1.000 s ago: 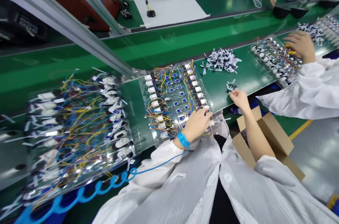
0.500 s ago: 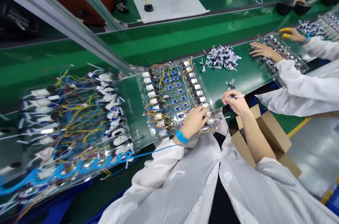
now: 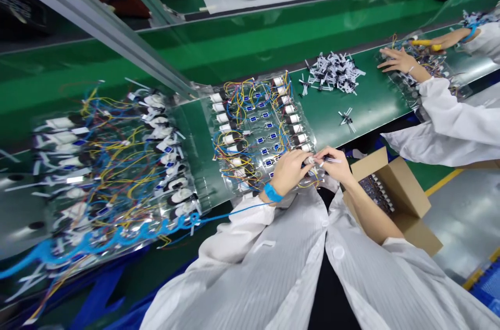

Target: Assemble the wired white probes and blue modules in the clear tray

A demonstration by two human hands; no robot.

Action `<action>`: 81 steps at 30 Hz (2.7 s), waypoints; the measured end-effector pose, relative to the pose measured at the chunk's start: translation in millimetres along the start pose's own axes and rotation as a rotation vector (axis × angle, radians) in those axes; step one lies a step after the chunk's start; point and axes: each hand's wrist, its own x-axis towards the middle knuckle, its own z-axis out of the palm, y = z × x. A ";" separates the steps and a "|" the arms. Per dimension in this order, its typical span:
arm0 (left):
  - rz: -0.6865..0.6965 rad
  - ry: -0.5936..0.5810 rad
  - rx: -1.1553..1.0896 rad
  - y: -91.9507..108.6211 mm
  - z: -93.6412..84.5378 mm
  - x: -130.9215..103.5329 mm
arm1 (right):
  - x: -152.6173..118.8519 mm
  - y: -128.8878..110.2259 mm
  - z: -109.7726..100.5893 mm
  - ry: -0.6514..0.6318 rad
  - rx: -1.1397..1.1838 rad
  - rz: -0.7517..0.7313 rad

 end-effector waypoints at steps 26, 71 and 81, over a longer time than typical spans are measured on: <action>-0.027 0.031 -0.011 -0.2 3.9 4.1 | 4.0 0.2 0.4 -0.003 -0.018 -0.047; -0.116 0.074 -0.130 0.5 7.6 12.1 | 10.9 12.7 3.6 -0.015 -0.078 -0.123; 0.019 -0.091 0.191 14.3 -29.2 22.4 | 35.7 8.0 -78.0 -0.226 -0.015 0.027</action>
